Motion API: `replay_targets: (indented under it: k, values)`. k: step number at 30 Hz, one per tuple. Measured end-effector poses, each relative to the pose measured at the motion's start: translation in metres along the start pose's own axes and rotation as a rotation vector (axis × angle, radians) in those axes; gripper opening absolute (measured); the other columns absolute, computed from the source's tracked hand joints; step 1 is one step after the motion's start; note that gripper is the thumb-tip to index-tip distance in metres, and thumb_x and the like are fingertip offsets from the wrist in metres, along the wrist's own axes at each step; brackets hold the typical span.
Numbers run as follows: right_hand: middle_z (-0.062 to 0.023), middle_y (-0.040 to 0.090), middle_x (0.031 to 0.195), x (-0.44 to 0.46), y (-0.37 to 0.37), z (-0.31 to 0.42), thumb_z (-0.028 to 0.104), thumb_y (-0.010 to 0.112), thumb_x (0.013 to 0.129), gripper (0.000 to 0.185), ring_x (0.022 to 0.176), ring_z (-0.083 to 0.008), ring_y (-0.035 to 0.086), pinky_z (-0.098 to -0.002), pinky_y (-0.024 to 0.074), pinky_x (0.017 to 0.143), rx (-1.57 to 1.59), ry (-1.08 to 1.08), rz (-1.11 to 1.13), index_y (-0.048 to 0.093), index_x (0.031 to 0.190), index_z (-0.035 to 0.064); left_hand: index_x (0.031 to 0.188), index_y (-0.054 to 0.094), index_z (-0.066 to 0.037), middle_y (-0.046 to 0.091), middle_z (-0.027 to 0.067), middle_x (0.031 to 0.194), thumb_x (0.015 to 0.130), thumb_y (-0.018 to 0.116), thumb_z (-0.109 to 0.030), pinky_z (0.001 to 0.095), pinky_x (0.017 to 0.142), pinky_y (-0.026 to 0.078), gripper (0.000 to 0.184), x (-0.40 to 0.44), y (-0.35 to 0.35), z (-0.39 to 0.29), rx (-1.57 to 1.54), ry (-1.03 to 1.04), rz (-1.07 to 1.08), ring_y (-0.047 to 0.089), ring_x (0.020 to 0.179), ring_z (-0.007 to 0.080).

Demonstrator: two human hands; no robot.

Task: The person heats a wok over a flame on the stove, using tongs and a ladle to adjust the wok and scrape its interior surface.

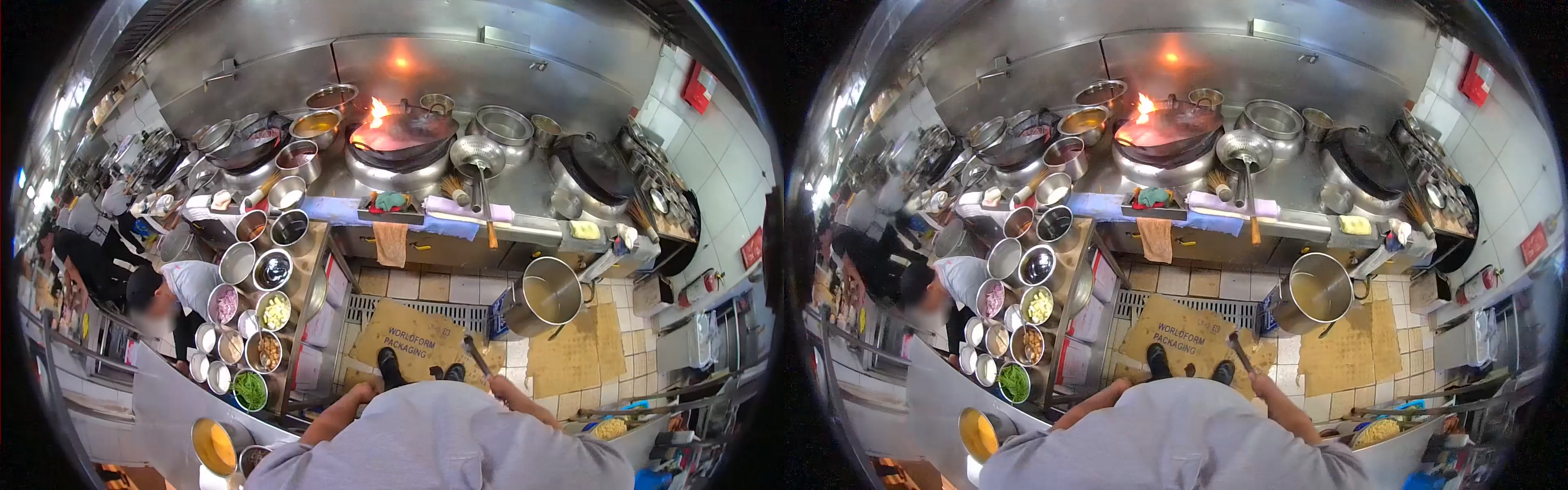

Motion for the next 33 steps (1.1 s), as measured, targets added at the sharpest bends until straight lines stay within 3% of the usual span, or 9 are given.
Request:
replay_targets:
  k: [2, 5, 7, 17, 18, 25, 27, 29, 33]
  values:
    - [-0.0191, 0.056, 0.069, -0.013, -0.032, 0.038, 0.043, 0.032, 0.081, 0.05, 0.062, -0.0296, 0.055, -0.0365, 0.0416, 0.054, 0.136, 0.343, 0.234, 0.053, 0.086, -0.0027, 0.087, 0.059, -0.008, 0.054, 0.0172, 0.093, 0.069, 0.045, -0.036, 0.036, 0.077, 0.04, 0.036, 0.001, 0.009, 0.017, -0.059, -0.045, -0.024, 0.051, 0.089, 0.0303]
    - [-0.0216, 0.055, 0.071, 0.025, -0.038, 0.05, 0.043, 0.031, 0.082, 0.052, 0.063, -0.0331, 0.055, -0.0384, 0.042, 0.056, -0.036, 0.197, 0.191, 0.055, 0.08, -0.0027, 0.087, 0.059, -0.008, 0.054, 0.0175, 0.093, 0.07, 0.045, -0.037, 0.036, 0.078, 0.039, 0.037, 0.011, 0.018, 0.044, -0.137, -0.076, -0.093, 0.051, 0.089, 0.0304]
    - [-0.0119, 0.045, 0.043, 0.036, -0.044, 0.069, 0.04, 0.029, 0.083, 0.053, 0.037, -0.023, 0.046, -0.0341, 0.0385, 0.04, -0.037, 0.086, 0.168, 0.049, 0.056, -0.0024, 0.088, 0.059, -0.008, 0.054, 0.0172, 0.094, 0.071, 0.044, -0.037, 0.036, 0.078, 0.039, 0.037, 0.022, 0.028, 0.055, -0.165, -0.065, -0.131, 0.05, 0.09, 0.0302]
    - [-0.0151, 0.051, 0.056, 0.005, 0.017, 0.063, 0.043, 0.035, 0.081, 0.051, 0.048, -0.0235, 0.05, -0.0358, 0.0382, 0.043, 0.032, 0.176, 0.426, 0.054, 0.064, -0.0014, 0.09, 0.058, -0.008, 0.053, 0.0147, 0.097, 0.073, 0.042, -0.035, 0.034, 0.079, 0.039, 0.036, -0.008, 0.018, 0.043, -0.17, -0.1, -0.07, 0.049, 0.092, 0.0289]
    - [-0.0172, 0.053, 0.06, 0.016, 0.029, 0.053, 0.045, 0.034, 0.08, 0.054, 0.05, -0.0261, 0.052, -0.0358, 0.0397, 0.045, -0.076, -0.004, 0.249, 0.055, 0.071, -0.0041, 0.089, 0.058, -0.008, 0.054, 0.0152, 0.095, 0.073, 0.042, -0.034, 0.0344, 0.078, 0.039, 0.035, -0.007, 0.016, 0.046, -0.219, -0.098, -0.09, 0.05, 0.09, 0.0291]
    - [-0.0181, 0.053, 0.059, -0.008, 0.044, 0.015, 0.044, 0.032, 0.081, 0.056, 0.05, -0.0266, 0.053, -0.0361, 0.0406, 0.045, -0.151, -0.049, 0.365, 0.054, 0.073, -0.0066, 0.082, 0.059, -0.006, 0.057, 0.015, 0.085, 0.072, 0.043, -0.032, 0.0357, 0.073, 0.041, 0.032, -0.016, 0.003, 0.05, -0.191, -0.195, -0.17, 0.053, 0.084, 0.0284]
    - [-0.0167, 0.051, 0.053, -0.022, 0.03, 0.009, 0.043, 0.03, 0.082, 0.056, 0.043, -0.0256, 0.051, -0.0363, 0.0399, 0.041, -0.002, 0.23, 0.389, 0.053, 0.066, -0.0057, 0.08, 0.059, -0.007, 0.058, 0.014, 0.082, 0.072, 0.045, -0.032, 0.0355, 0.072, 0.042, 0.03, -0.015, 0.004, 0.049, -0.261, -0.238, -0.154, 0.054, 0.081, 0.0275]
    - [-0.0151, 0.048, 0.047, -0.023, 0.025, 0.004, 0.042, 0.029, 0.083, 0.056, 0.038, -0.025, 0.048, -0.036, 0.0388, 0.038, 0.04, 0.291, 0.382, 0.051, 0.061, -0.0047, 0.081, 0.059, -0.009, 0.057, 0.0147, 0.081, 0.071, 0.046, -0.032, 0.0363, 0.071, 0.042, 0.029, -0.003, 0.002, 0.042, -0.09, -0.051, -0.244, 0.054, 0.079, 0.0284]
    - [-0.0159, 0.05, 0.05, -0.023, 0.024, -0.003, 0.044, 0.026, 0.083, 0.06, 0.041, -0.0253, 0.051, -0.0356, 0.0399, 0.039, 0.038, 0.405, 0.455, 0.052, 0.062, -0.0052, 0.084, 0.058, -0.01, 0.056, 0.0161, 0.086, 0.071, 0.045, -0.032, 0.0366, 0.074, 0.041, 0.029, 0.014, 0.009, 0.042, -0.142, -0.11, -0.132, 0.053, 0.083, 0.0303]
Point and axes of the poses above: each hand's wrist, its own x-axis towards the middle knuckle, its own y-axis out of the palm, z = x × y, the point moved 7 cm from there along x, towards the middle knuckle
